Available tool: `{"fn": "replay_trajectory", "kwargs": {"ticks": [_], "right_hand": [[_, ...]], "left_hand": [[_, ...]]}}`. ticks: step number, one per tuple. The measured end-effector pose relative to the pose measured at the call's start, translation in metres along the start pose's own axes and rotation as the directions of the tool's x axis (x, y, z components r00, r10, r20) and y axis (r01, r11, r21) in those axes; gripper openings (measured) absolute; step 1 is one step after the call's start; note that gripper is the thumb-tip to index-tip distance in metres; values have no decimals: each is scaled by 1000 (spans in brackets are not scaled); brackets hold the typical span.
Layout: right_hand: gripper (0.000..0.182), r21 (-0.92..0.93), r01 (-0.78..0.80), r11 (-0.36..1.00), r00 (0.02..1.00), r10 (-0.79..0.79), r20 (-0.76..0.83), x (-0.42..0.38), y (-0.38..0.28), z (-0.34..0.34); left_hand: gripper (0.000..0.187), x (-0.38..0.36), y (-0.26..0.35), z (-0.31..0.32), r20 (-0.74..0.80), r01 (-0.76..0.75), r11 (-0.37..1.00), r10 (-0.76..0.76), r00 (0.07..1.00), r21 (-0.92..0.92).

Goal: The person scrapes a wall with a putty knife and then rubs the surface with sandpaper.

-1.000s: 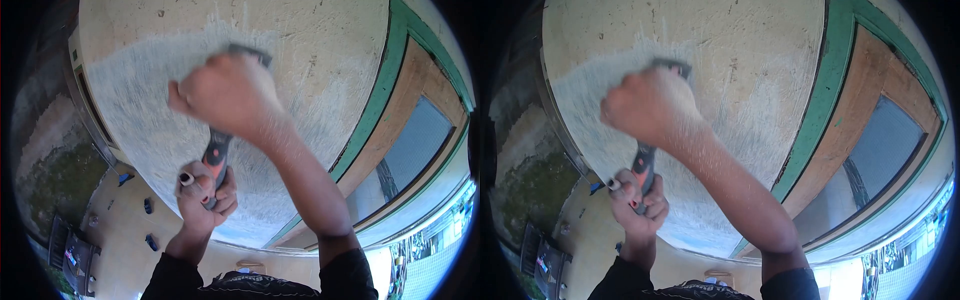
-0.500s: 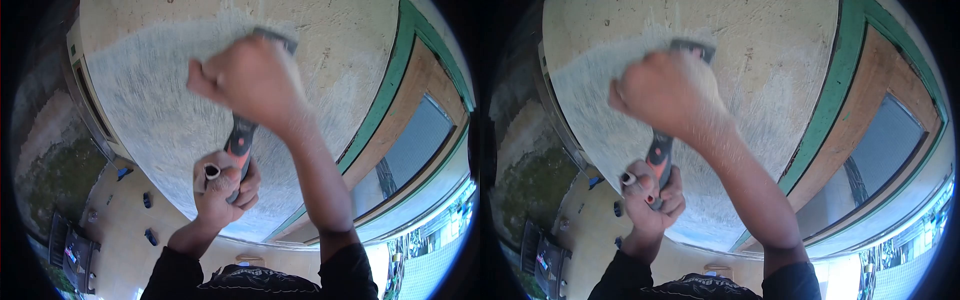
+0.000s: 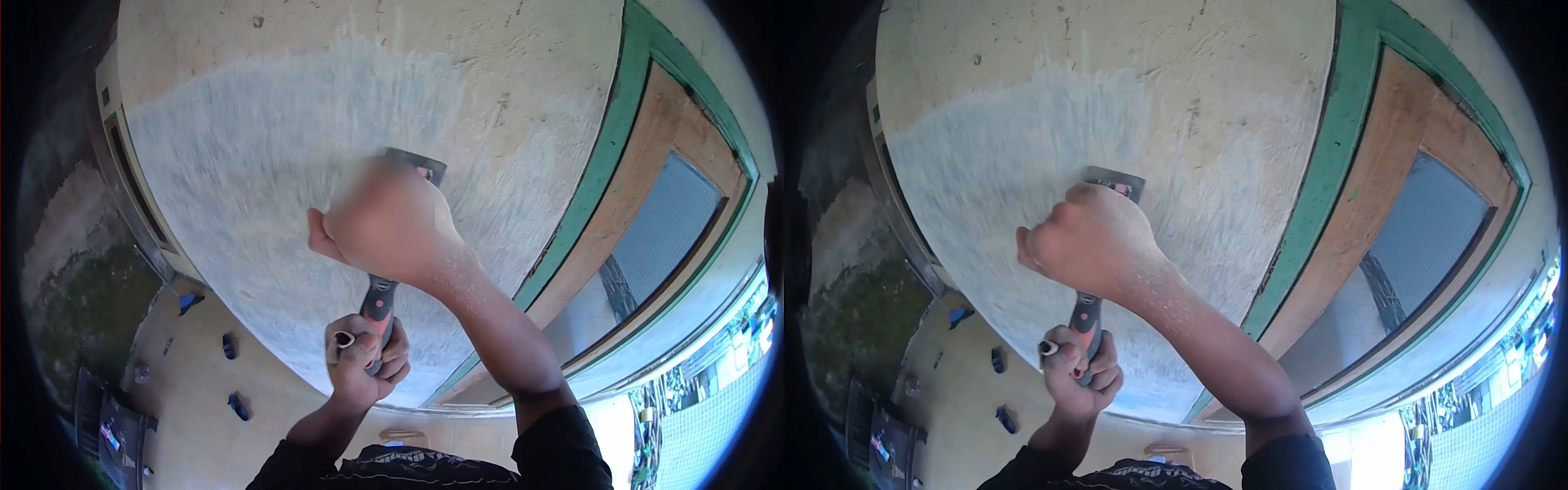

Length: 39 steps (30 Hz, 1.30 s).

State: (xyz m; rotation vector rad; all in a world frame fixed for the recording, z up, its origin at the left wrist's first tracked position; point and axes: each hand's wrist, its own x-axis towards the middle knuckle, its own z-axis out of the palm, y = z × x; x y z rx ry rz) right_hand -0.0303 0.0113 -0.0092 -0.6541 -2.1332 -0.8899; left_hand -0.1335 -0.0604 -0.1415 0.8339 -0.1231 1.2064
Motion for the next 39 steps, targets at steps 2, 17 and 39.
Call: {"fn": "replay_trajectory", "kwargs": {"ticks": [2,17,39], "right_hand": [[46,-64,-17,998,998,13,-61,23,10,-14],[45,36,-105,994,994,103,48,49,20,-37],[35,22,-79,997,997,78,19,42,12,-27]], "left_hand": [[17,10,13,21,4,-32,999,32,999,-22],[19,40,24,34,77,-66,995,60,995,71],[24,32,17,32,28,-108,992,107,994,58]]}}
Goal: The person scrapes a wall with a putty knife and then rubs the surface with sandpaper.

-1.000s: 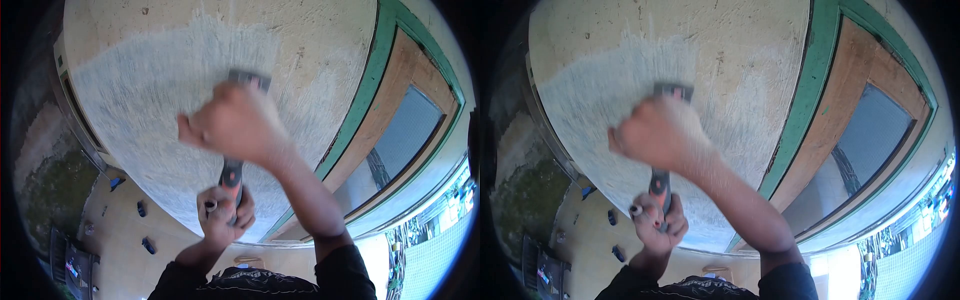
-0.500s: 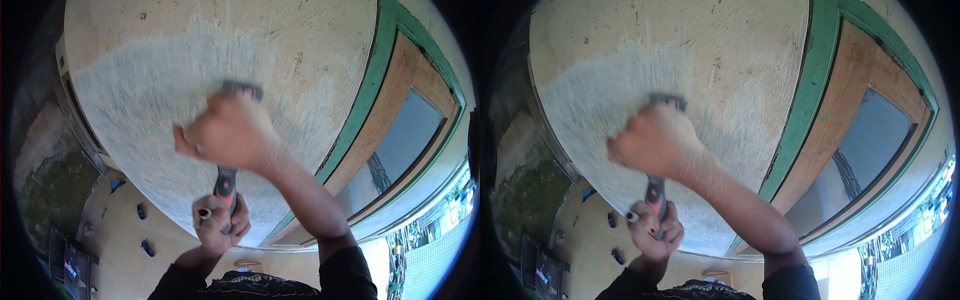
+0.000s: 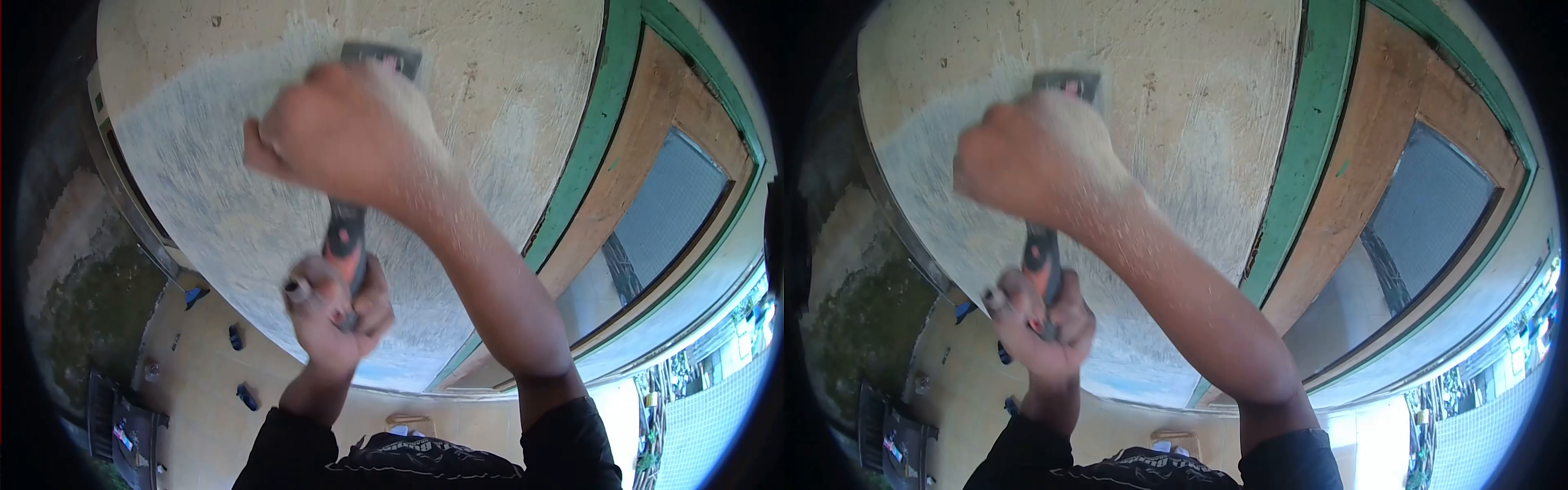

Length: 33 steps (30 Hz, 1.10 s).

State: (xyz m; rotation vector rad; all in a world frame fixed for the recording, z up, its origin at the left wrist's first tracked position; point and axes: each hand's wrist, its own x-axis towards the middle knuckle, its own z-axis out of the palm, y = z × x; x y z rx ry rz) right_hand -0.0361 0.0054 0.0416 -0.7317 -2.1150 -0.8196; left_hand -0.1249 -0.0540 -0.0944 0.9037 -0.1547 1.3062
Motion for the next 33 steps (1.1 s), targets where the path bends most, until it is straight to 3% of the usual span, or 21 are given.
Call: {"fn": "replay_trajectory", "kwargs": {"ticks": [1,3,5,7,9,11,12,13,14,15,17,18,19,21,22,25,27,29,31,33], "right_hand": [[49,36,-46,998,999,46,-15,-6,-4,4],[51,-59,102,993,992,-106,-67,-41,-16,21],[23,59,113,992,973,-123,195,-59,-21,29],[23,23,101,995,973,-104,206,-36,-14,11],[24,10,81,997,971,-81,227,-22,-10,4],[23,42,46,998,995,-49,81,-15,-6,3],[24,23,32,999,978,-36,206,-23,-13,3],[23,38,60,997,981,-66,182,-41,-19,16],[35,1,125,992,985,-124,116,-60,-26,35],[48,-45,180,983,983,-178,45,-59,-30,38],[47,-52,174,983,984,-171,55,-53,-23,41],[47,-44,148,988,987,-145,66,-44,-21,38],[47,-37,137,990,989,-134,68,-33,-18,38],[46,-164,136,977,988,-147,-53,-11,-12,37],[47,-50,80,996,994,-83,-74,-13,-17,30],[50,53,119,991,993,-120,19,-48,-30,41],[51,41,146,988,989,-146,-16,-51,-27,49],[49,-14,165,986,986,-166,-32,-35,-19,32],[47,51,102,993,993,-99,-67,-18,-14,24],[47,130,35,991,983,-10,-184,-11,-9,22]], "left_hand": [[25,-7,-5,-1,-11,1,1000,-2,1000,-11],[27,-36,-20,-22,-23,16,999,-15,1000,33],[27,-49,-30,-43,-45,48,998,-47,998,28],[27,-38,-17,-27,-55,6,1000,-7,998,-26],[28,-11,1,-20,58,31,999,-33,998,39],[26,-10,-5,-21,25,4,1000,-5,1000,15],[25,-19,-11,-23,-16,5,1000,-5,1000,24],[24,-39,-20,-27,-60,4,1000,-2,998,29],[21,-55,-26,-38,-84,47,998,-50,995,-43],[22,-58,-26,-44,-79,82,997,-82,993,-2],[27,-58,-22,-48,-132,27,998,-33,991,-49],[28,-45,-14,-48,-46,-44,999,45,998,15],[27,-31,-6,-45,-46,-70,997,68,997,-35],[26,-12,10,-42,28,-28,999,27,999,41],[27,-19,4,-35,2,-24,1000,24,1000,3],[25,-55,-13,-42,-11,27,999,-27,1000,-31],[25,-62,-17,-43,-85,29,999,-31,996,-29],[24,-46,2,-24,13,21,1000,-20,1000,-11],[25,-20,23,-14,79,83,995,-87,993,50],[25,-20,16,0,10,79,997,-79,997,23]]}}
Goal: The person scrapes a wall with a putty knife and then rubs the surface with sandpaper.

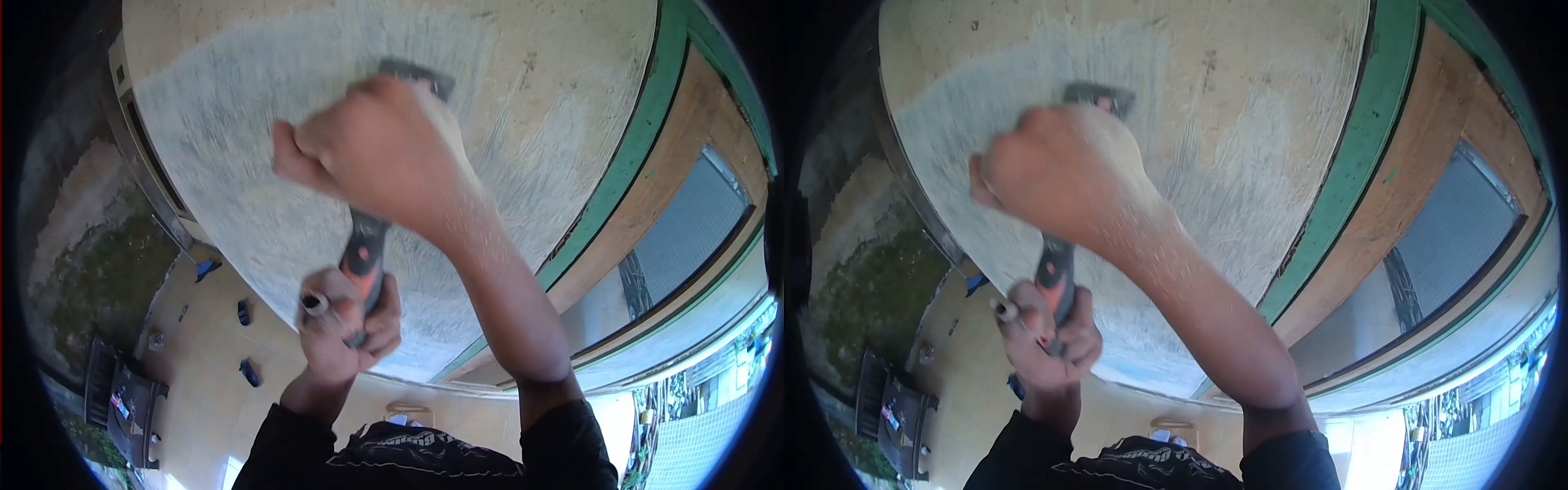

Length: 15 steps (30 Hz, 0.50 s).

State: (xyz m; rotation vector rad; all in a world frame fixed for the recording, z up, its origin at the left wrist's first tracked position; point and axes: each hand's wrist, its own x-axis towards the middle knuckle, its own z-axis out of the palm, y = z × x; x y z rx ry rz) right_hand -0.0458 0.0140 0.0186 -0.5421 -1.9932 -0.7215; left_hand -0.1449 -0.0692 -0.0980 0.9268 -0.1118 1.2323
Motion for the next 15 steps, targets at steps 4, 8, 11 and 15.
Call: {"fn": "replay_trajectory", "kwargs": {"ticks": [4,8,11,15], "right_hand": [[47,21,45,999,999,-45,0,-33,-7,-1],[47,-33,20,999,1000,-20,-10,2,6,-2],[47,-27,45,999,999,-45,-15,-11,-1,-1],[47,-82,116,990,992,-112,50,-28,3,-3]], "left_hand": [[21,-20,-14,-12,-27,51,998,-52,998,-36],[23,1,11,5,-12,5,995,-4,1000,96],[24,-2,-7,-2,30,-2,999,1,1000,33],[22,-6,-25,-10,25,-24,1000,24,999,-6]]}}
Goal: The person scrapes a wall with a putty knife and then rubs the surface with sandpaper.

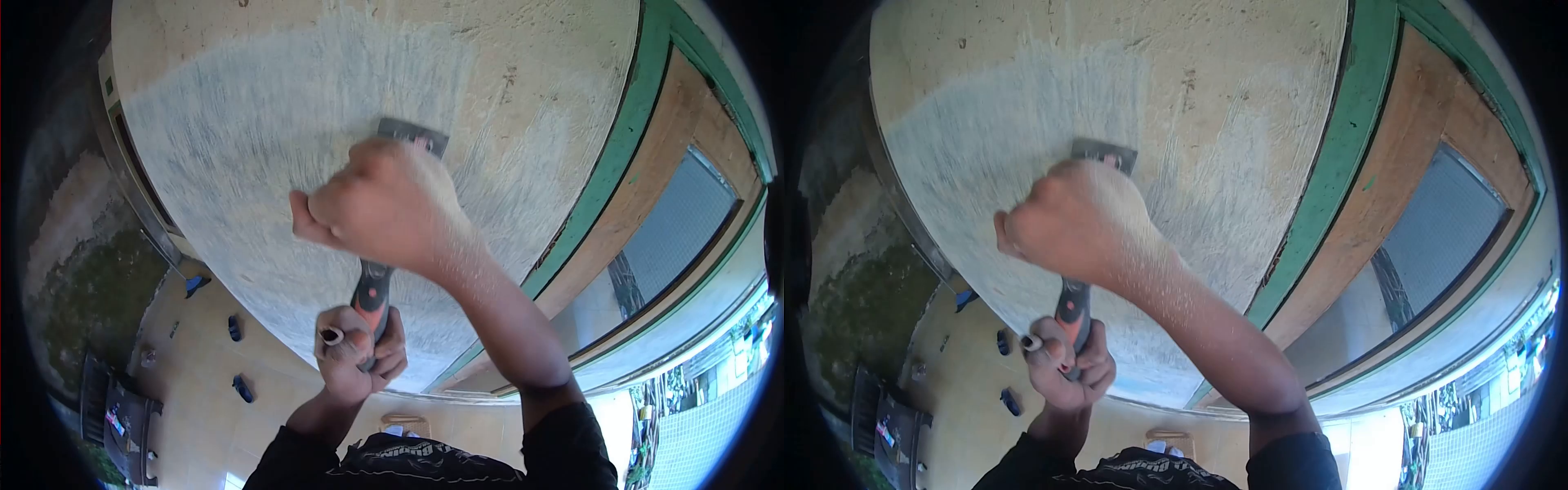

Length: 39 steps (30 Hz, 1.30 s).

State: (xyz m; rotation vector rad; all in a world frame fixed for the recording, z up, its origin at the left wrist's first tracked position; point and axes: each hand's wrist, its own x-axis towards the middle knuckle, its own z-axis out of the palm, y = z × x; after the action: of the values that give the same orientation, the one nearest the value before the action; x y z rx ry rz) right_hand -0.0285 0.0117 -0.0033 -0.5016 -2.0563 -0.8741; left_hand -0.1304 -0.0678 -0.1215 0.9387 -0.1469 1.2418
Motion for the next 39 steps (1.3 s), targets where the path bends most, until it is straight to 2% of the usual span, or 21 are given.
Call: {"fn": "replay_trajectory", "kwargs": {"ticks": [3,4,5,7,8,11,13,15,17,18,19,21,23,24,25,27,31,33,35,37,39], "right_hand": [[47,-35,-20,999,998,18,-52,35,23,-2],[40,5,-117,993,986,115,119,44,17,-21],[40,-7,-120,993,986,120,114,37,12,-25],[41,72,-233,970,928,200,314,20,-1,-23],[41,71,-226,972,932,194,305,16,-1,-19],[47,-51,-38,998,997,41,68,5,-2,-7],[46,-15,-65,998,996,66,59,27,14,-10],[45,-5,-79,997,992,78,-101,46,27,-9],[44,67,-83,994,991,90,-98,31,11,-12],[41,78,-164,983,984,157,90,19,-3,-13],[42,61,-245,968,937,220,271,8,-12,-14],[43,33,-206,978,950,192,248,4,-13,-15],[43,158,-240,958,928,179,326,21,-5,-23],[42,93,-246,965,955,224,197,30,0,-19],[42,108,-260,960,949,233,211,31,1,-13],[46,139,-99,985,992,108,-58,38,9,-8],[47,-54,-88,995,991,93,94,9,-5,-17],[46,-65,-119,991,988,124,92,23,8,-16],[46,25,-63,998,993,65,-95,44,20,-16],[46,39,-112,993,990,115,-86,39,16,-14],[45,49,-194,980,975,187,123,18,-3,-17]], "left_hand": [[20,33,13,9,19,-25,999,26,999,-20],[20,30,13,13,24,-4,1000,4,1000,-23],[21,30,12,16,41,16,1000,-15,999,-23],[21,1,-3,6,0,12,999,-12,1000,-36],[21,-7,-7,0,-41,3,999,-5,999,-48],[25,0,-4,-2,29,-34,997,32,999,74],[29,27,9,15,-78,-24,998,29,997,58],[29,38,26,16,39,36,995,-40,998,97],[29,24,13,21,-32,23,997,-20,999,79],[28,8,6,19,-108,24,996,-15,994,83],[26,-7,1,11,-103,45,995,-36,994,86],[25,-11,-5,4,-104,35,994,-24,994,105],[25,-5,12,17,-21,-34,993,36,999,112],[25,8,15,28,-77,-69,990,79,994,124],[21,18,19,22,-80,-30,999,28,996,-22],[22,17,17,25,-122,2,997,-11,992,-76],[20,6,-2,13,-2,15,1000,-15,1000,-17],[23,13,4,19,-131,-45,995,34,991,-85],[24,23,15,25,-108,-29,999,27,994,-21],[24,25,16,26,-27,17,999,-18,999,-28],[23,9,3,11,-11,0,1000,0,1000,-1]]}}
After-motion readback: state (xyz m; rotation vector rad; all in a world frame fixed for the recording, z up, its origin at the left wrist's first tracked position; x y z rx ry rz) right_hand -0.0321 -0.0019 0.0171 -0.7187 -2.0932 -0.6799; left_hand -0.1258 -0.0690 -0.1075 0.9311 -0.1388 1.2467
